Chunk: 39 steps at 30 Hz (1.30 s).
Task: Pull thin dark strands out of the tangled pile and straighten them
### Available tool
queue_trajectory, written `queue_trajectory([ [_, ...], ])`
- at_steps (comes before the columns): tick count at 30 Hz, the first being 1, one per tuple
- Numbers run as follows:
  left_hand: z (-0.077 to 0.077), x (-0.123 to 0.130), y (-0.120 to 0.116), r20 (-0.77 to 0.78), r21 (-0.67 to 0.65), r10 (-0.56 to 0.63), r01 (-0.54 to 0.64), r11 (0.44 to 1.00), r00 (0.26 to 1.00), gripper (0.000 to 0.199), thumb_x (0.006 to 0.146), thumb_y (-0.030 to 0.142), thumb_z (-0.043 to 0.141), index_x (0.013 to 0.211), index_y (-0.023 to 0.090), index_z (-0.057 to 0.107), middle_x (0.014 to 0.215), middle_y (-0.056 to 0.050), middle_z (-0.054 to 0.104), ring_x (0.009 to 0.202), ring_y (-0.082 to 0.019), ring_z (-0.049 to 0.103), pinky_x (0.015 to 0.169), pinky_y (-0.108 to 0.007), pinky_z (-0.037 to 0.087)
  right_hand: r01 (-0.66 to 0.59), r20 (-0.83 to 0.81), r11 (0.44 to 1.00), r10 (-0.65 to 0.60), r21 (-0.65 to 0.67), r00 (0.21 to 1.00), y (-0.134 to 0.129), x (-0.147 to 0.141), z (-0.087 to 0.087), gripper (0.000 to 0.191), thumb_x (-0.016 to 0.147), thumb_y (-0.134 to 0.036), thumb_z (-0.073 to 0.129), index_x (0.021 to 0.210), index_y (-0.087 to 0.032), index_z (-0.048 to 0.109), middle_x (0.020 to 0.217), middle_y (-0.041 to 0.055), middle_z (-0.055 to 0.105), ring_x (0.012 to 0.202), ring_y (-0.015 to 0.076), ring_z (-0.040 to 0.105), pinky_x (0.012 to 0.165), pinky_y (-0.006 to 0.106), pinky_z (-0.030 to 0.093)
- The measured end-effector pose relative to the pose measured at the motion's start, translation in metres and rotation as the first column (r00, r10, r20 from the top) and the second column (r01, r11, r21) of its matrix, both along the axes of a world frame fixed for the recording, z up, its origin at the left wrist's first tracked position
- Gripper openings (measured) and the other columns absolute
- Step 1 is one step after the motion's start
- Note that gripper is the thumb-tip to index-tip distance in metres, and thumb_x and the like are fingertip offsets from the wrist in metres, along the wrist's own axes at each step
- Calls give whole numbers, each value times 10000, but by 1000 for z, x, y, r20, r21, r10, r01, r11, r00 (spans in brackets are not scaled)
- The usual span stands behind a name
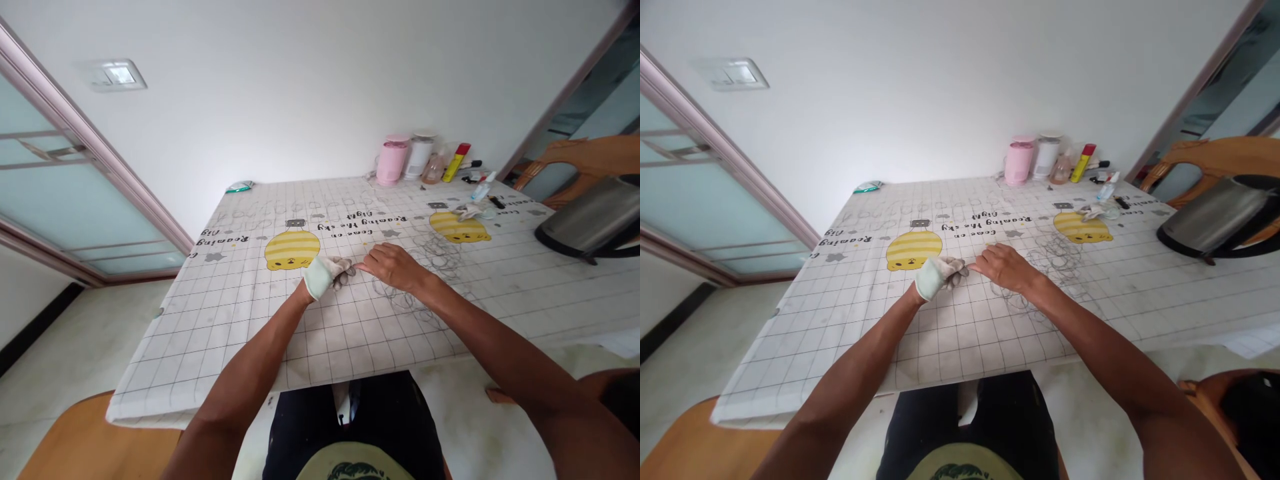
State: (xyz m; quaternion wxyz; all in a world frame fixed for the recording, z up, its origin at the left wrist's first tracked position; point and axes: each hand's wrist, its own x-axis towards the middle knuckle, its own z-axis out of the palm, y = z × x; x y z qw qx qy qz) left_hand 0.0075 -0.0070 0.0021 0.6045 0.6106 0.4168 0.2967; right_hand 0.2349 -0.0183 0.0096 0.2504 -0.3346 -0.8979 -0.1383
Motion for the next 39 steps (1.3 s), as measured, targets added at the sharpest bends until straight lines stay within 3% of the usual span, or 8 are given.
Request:
queue_trajectory([
  [6,0,4,-6,-25,-3,8,-8,1000,1000,301,1014,286,514,825,132,690,576,17,604,399,-70,487,417,-212,364,16,10,1000,-16,-24,1000,2,3,-10,421,1062,-322,581,655,-212,560,621,10,518,583,170,420,573,334,322],
  [13,2,8,-13,-29,8,53,-53,999,998,290,1002,279,521,797,144,676,553,25,591,379,-67,464,401,-216,341,40,173,992,-60,116,983,0,1,-12,468,1110,-314,479,668,-187,565,607,17,534,578,163,436,573,342,305],
  [20,0,13,-12,16,5,110,-110,994,994,325,1003,307,523,774,147,689,545,18,590,379,-67,465,402,-214,334,94,62,994,-90,-59,994,4,12,-6,437,1089,-459,508,762,-190,616,622,18,580,553,158,486,550,311,301],
  [23,-1,8,-4,80,47,140,-144,989,987,344,1005,348,532,787,144,704,560,8,599,399,-78,491,409,-216,354,116,-25,976,-123,-182,992,4,24,0,315,1080,-460,523,1051,-192,686,747,43,695,626,189,604,592,303,384],
  [27,-3,1,3,120,74,159,-169,983,980,347,992,370,560,777,137,701,564,-3,601,407,-86,503,419,-221,367,121,-82,965,-143,-234,986,-1,33,4,345,1099,-375,454,1321,-196,649,913,79,769,742,224,694,690,332,477],
  [31,-2,-2,3,139,95,147,-161,982,979,341,987,370,568,776,136,697,558,-2,598,400,-84,496,426,-220,361,108,-84,967,-130,-230,988,-3,34,5,351,1103,-351,427,1322,-218,667,934,76,769,804,229,698,745,349,514],
  [36,0,-2,1,123,96,133,-146,985,983,328,977,366,580,766,142,696,550,0,595,402,-87,492,434,-226,373,123,-11,990,-124,-67,992,-1,30,12,333,1080,-372,504,1257,-174,705,1043,142,744,1001,293,667,893,438,513],
  [39,0,-2,2,88,110,110,-119,987,990,337,986,351,562,767,138,705,551,-4,601,400,-86,491,433,-225,373,39,11,997,-38,-71,999,2,26,14,360,1089,-373,501,1314,-159,684,1056,139,738,1011,280,663,906,431,514],
])
